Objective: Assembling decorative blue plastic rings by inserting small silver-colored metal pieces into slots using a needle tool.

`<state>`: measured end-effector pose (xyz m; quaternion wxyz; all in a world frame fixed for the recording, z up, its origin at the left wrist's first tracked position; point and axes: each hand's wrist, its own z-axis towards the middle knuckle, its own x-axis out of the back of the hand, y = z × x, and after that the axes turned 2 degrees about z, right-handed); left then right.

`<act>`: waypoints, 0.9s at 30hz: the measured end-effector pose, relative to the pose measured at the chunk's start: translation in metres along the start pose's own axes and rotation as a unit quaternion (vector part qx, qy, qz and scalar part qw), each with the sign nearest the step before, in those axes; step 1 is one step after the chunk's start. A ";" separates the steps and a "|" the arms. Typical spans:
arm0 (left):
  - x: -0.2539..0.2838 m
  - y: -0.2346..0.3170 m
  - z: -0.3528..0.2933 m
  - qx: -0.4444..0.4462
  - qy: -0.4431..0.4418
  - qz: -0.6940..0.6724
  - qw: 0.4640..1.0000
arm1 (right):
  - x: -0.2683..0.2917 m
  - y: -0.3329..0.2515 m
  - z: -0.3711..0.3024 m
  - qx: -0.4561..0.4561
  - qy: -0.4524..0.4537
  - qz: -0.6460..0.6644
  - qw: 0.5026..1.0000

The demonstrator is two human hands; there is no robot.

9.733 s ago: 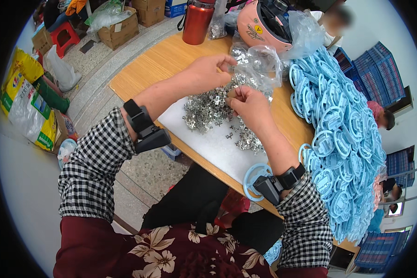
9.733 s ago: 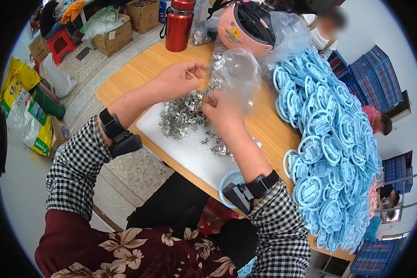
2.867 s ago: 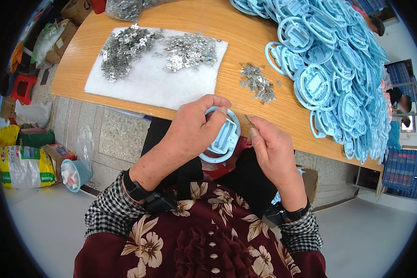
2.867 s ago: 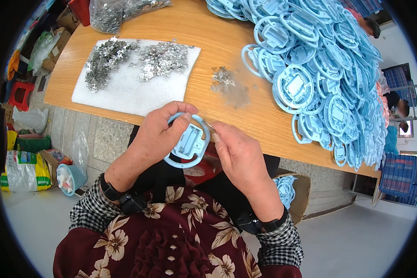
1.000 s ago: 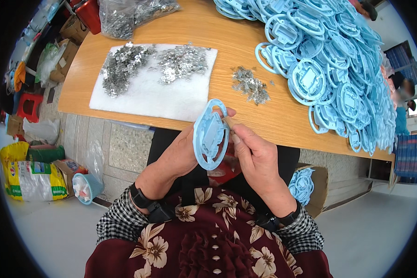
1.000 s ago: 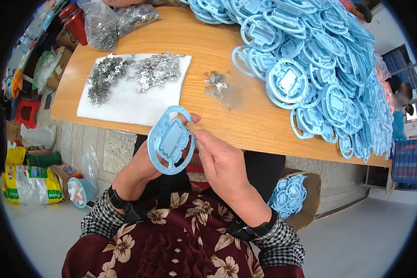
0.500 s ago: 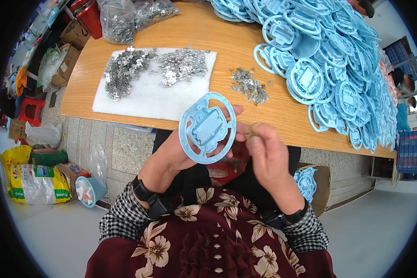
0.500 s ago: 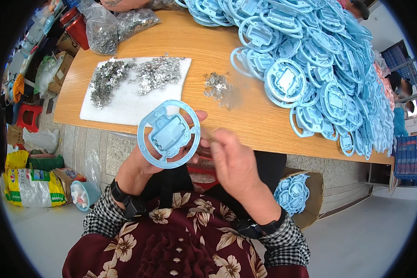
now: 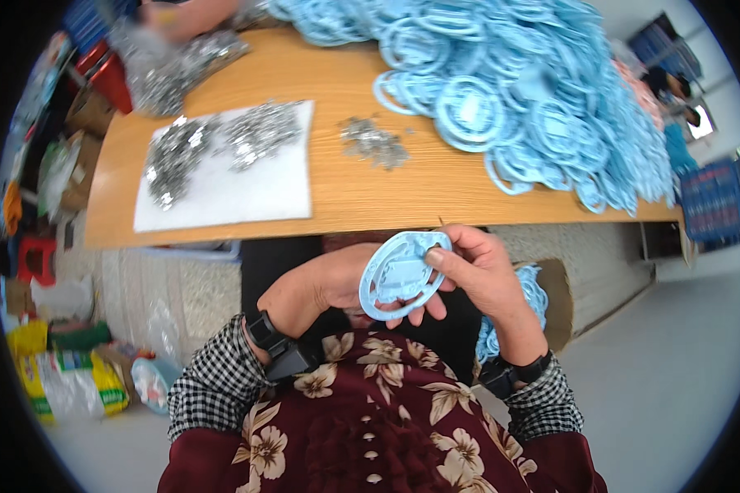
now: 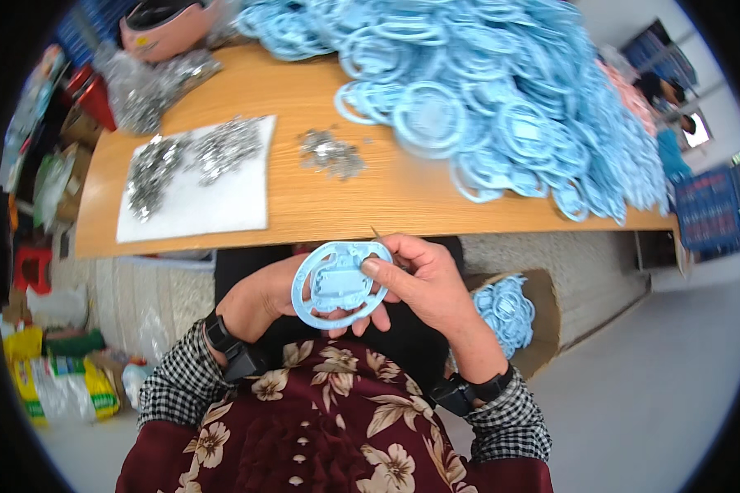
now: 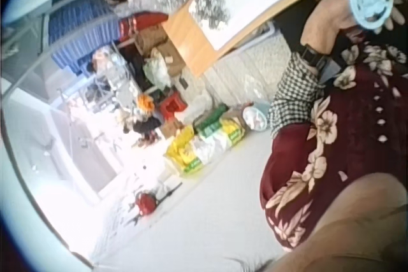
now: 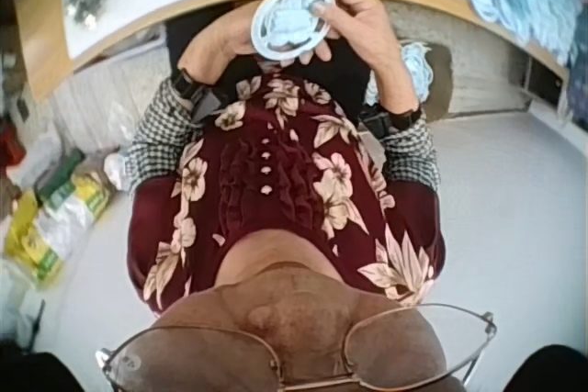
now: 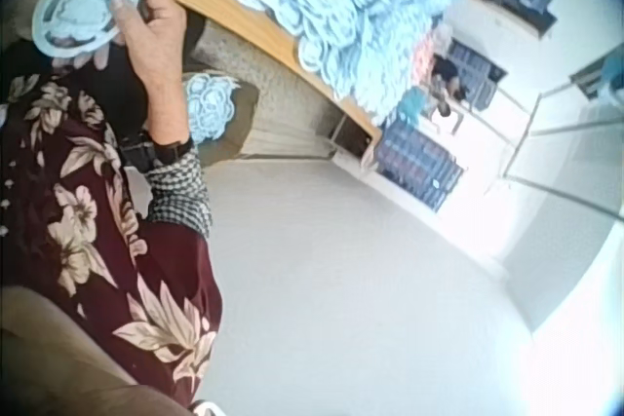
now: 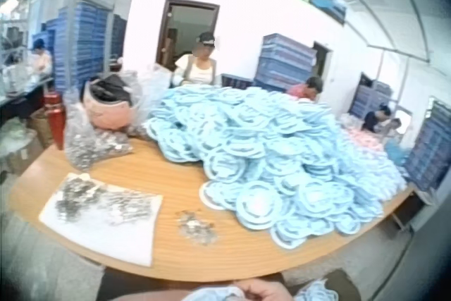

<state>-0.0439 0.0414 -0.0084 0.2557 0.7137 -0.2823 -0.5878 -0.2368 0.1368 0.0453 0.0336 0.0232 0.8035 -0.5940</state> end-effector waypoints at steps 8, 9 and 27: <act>-0.037 -0.002 0.051 0.046 0.066 -0.031 0.996 | 0.047 0.013 -0.078 0.022 0.203 0.036 0.978; -0.035 -0.002 0.052 0.046 0.055 -0.033 0.997 | 0.049 0.014 -0.084 0.021 0.212 0.038 0.976; -0.054 -0.015 0.051 0.085 0.091 0.164 0.979 | 0.190 0.124 -0.203 -0.018 0.505 -0.145 0.850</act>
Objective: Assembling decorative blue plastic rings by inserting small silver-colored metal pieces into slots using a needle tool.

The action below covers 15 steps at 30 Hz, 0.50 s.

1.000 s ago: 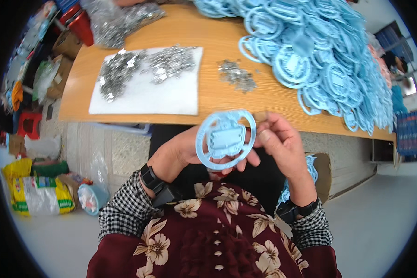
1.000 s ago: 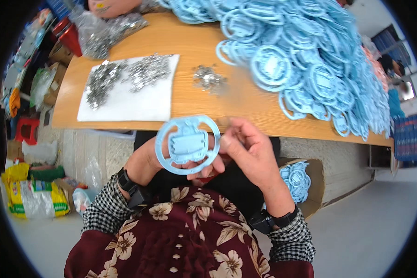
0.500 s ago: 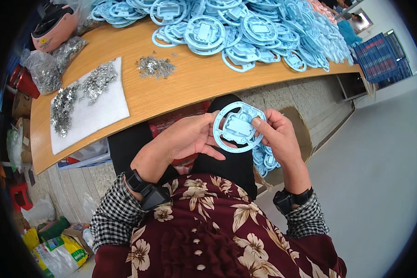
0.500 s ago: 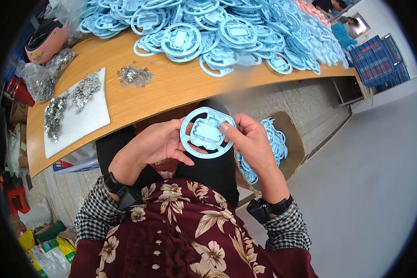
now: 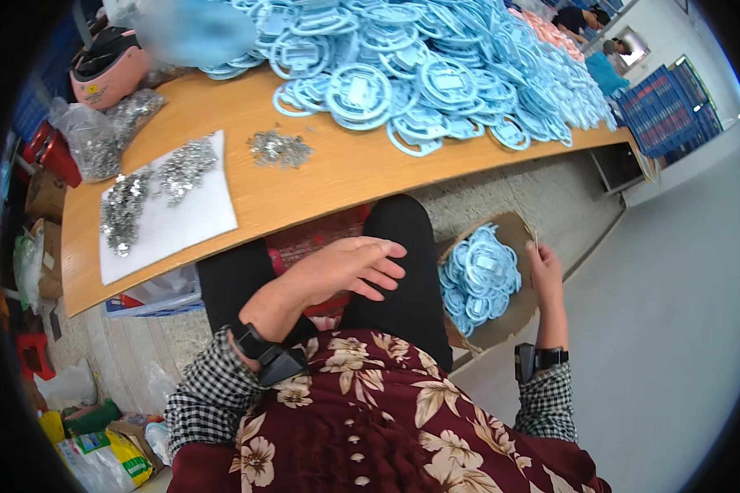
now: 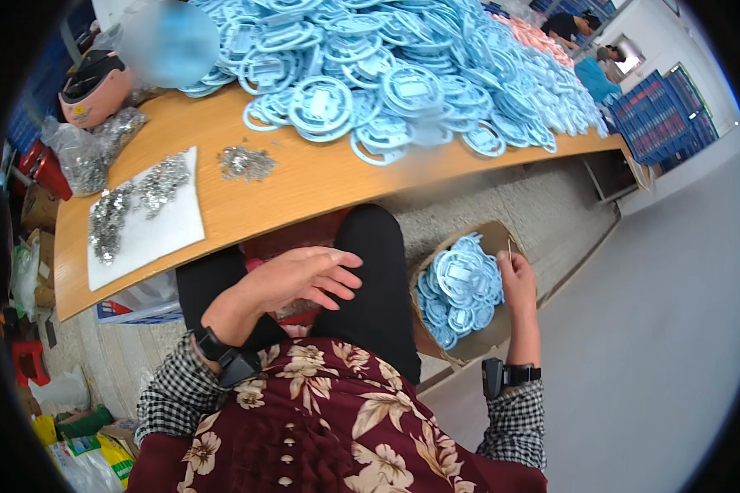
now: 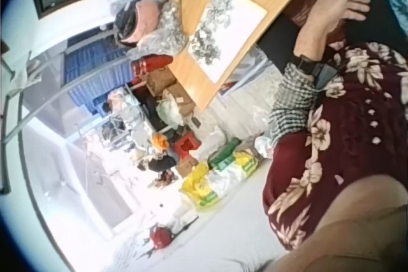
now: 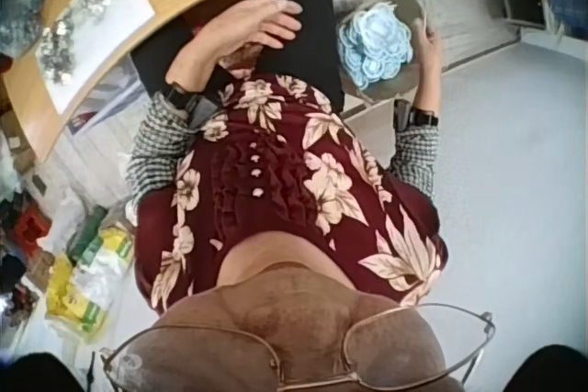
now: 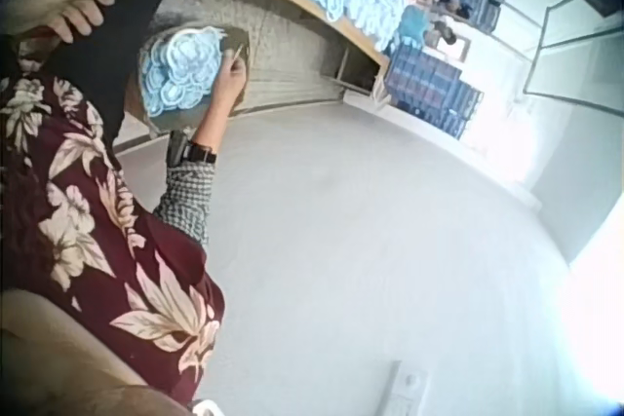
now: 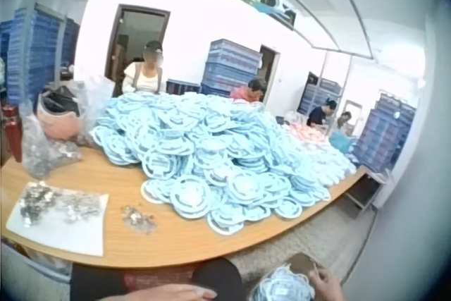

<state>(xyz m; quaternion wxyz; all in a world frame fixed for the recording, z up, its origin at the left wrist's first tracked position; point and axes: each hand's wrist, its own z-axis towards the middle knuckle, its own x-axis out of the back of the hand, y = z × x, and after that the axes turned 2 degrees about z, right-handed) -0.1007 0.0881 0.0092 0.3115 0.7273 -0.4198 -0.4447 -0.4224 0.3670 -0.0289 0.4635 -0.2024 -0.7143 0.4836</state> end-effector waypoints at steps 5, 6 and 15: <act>-0.008 -0.002 -0.007 -0.010 0.041 0.107 0.993 | -0.058 -0.095 0.006 -0.049 -0.079 0.337 0.937; -0.019 0.003 -0.008 -0.004 0.027 0.107 0.994 | -0.074 -0.115 0.007 0.006 -0.083 0.337 0.938; -0.041 0.011 -0.027 -0.116 -0.024 0.269 0.956 | -0.186 -0.241 -0.008 0.068 -0.339 0.439 0.829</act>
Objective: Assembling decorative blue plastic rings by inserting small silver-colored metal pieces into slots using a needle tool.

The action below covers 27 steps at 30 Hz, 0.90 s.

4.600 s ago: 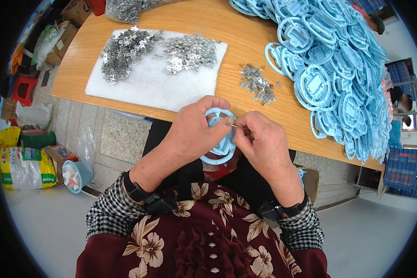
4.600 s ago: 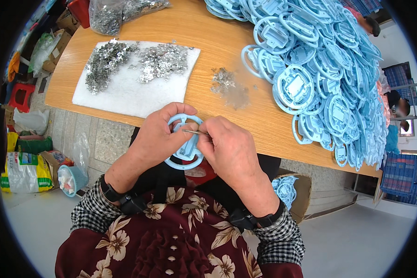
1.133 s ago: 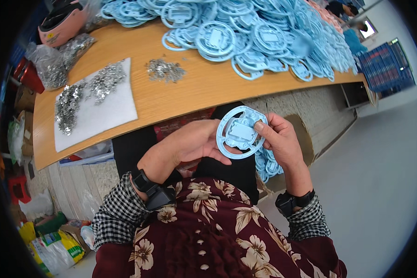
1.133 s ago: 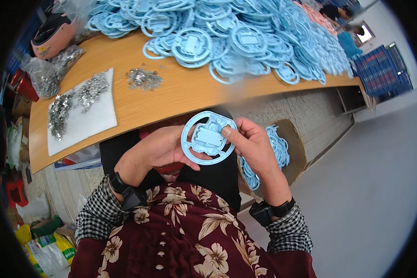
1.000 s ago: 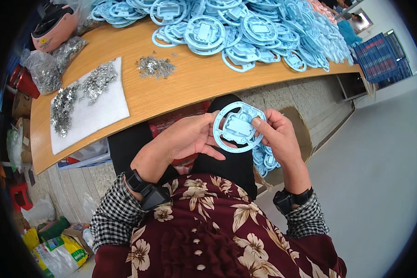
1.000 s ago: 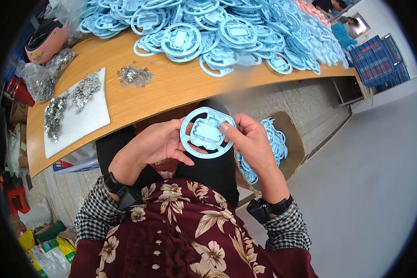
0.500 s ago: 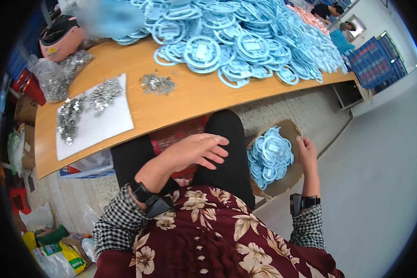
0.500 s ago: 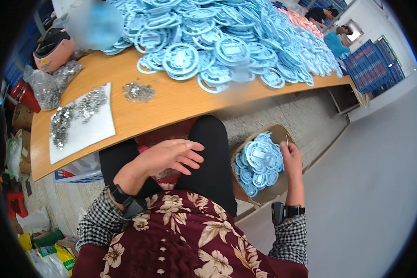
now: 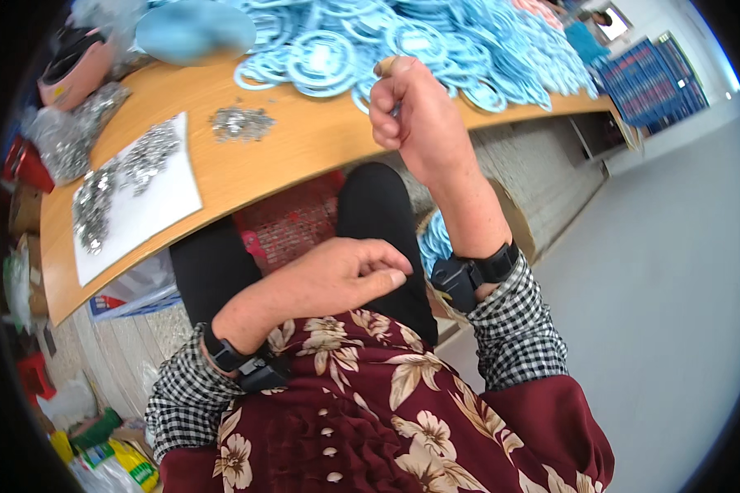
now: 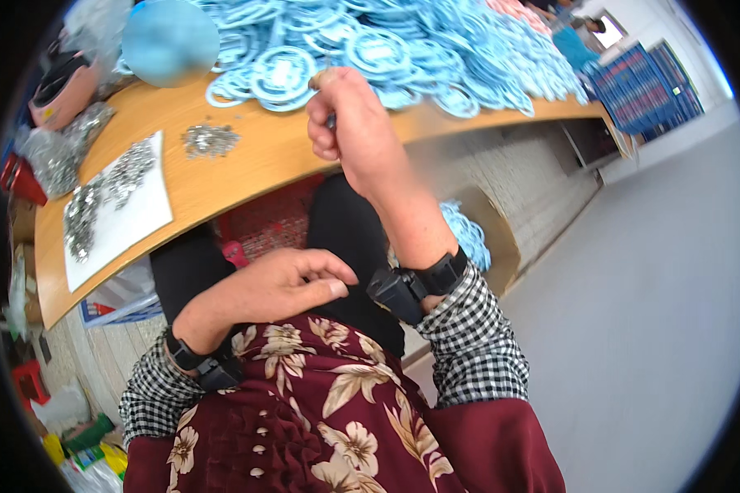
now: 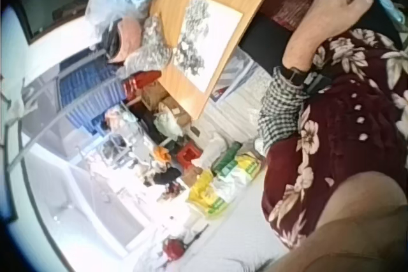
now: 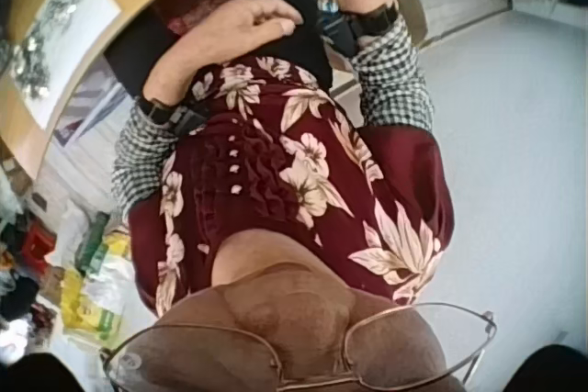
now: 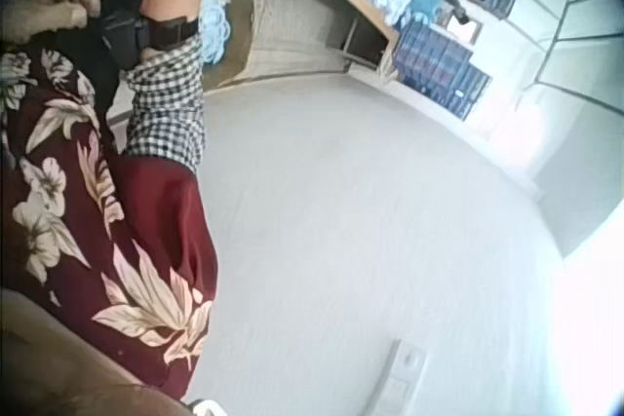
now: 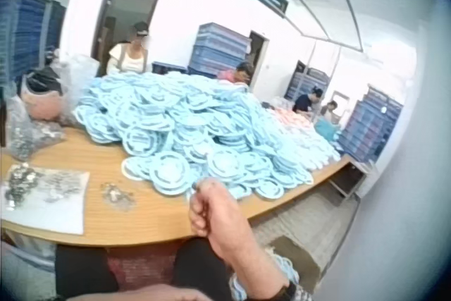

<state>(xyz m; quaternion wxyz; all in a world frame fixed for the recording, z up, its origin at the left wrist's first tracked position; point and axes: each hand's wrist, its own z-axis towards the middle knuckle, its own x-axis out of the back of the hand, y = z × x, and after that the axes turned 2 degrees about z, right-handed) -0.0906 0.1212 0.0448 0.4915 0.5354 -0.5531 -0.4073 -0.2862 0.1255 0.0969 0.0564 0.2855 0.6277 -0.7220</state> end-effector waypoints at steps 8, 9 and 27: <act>0.026 -0.052 -0.038 -0.004 0.036 0.053 0.998 | -0.077 0.102 0.050 0.197 -0.141 -0.539 0.807; 0.029 -0.057 -0.044 0.011 0.045 0.053 0.998 | -0.086 0.113 0.055 0.297 -0.153 -0.612 0.717; 0.050 -0.078 -0.075 -0.066 0.202 -0.173 0.962 | -0.141 0.120 0.125 0.132 -0.048 -0.600 0.788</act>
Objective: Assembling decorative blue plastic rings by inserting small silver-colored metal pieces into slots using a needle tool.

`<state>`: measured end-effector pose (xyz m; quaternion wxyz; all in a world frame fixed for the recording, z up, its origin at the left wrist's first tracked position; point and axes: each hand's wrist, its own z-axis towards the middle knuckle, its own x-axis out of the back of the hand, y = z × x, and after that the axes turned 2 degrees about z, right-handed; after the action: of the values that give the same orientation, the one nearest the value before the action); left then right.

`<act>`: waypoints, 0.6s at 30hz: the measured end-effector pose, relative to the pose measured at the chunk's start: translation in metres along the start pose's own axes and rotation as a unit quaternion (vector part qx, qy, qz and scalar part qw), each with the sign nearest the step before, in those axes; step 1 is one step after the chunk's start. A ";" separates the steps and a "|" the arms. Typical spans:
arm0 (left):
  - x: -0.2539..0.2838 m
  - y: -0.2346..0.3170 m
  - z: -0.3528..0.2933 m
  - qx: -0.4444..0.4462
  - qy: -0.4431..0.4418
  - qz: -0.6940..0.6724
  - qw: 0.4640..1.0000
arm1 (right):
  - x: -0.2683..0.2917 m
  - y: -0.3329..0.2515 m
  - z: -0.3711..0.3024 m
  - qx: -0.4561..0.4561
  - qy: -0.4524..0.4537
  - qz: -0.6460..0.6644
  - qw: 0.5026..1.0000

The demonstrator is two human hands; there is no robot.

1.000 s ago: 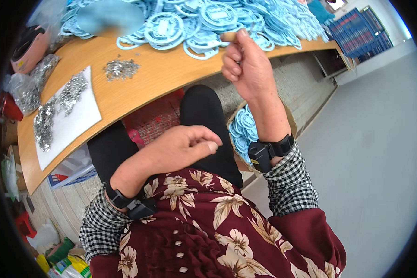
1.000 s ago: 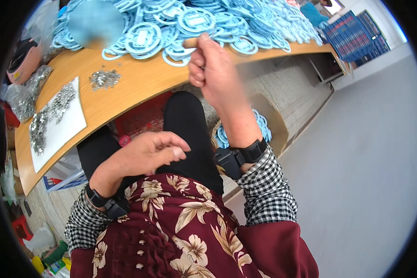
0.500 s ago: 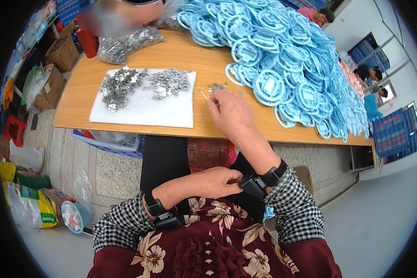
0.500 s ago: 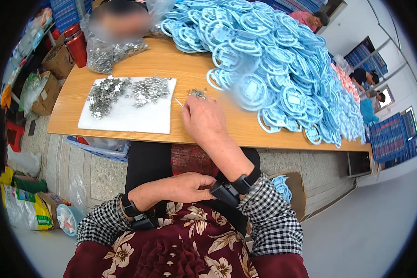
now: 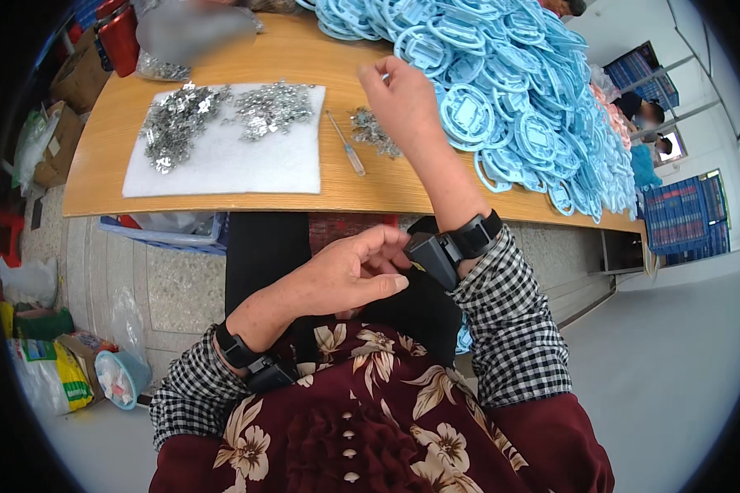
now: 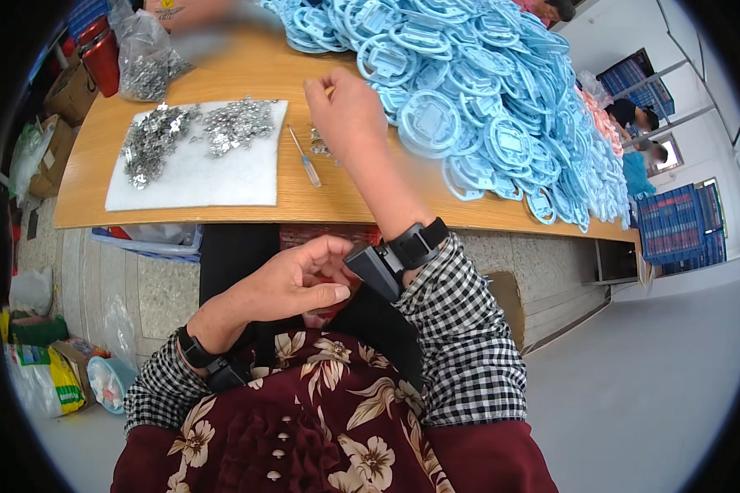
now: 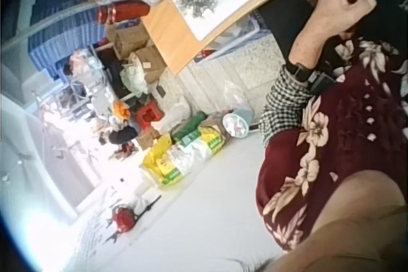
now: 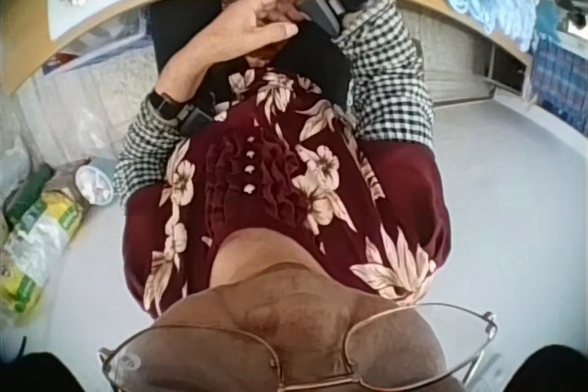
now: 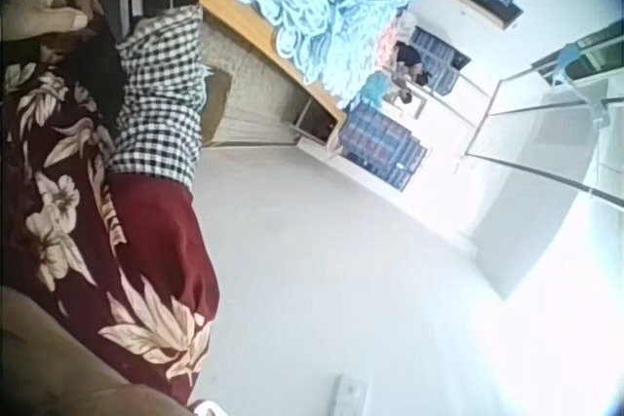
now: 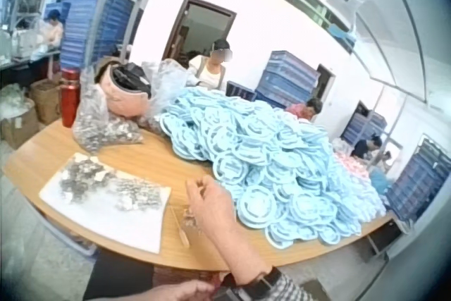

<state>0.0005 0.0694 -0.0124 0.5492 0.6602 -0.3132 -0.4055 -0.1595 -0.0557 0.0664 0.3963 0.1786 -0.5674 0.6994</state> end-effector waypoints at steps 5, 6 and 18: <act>-0.023 0.026 0.014 0.016 -0.041 -0.176 0.983 | 0.018 0.002 0.015 -0.008 0.024 0.198 0.980; -0.032 0.024 0.015 0.012 -0.046 -0.202 0.978 | 0.021 0.001 0.016 -0.016 0.033 0.224 0.974; -0.068 0.028 0.028 0.070 -0.005 -0.273 0.960 | 0.025 0.031 0.022 0.021 0.140 0.175 0.974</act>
<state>-0.0555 0.1088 0.0259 0.3688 0.7551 -0.1513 -0.5204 -0.2029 -0.0687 0.0698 0.3397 -0.0144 -0.5140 0.7876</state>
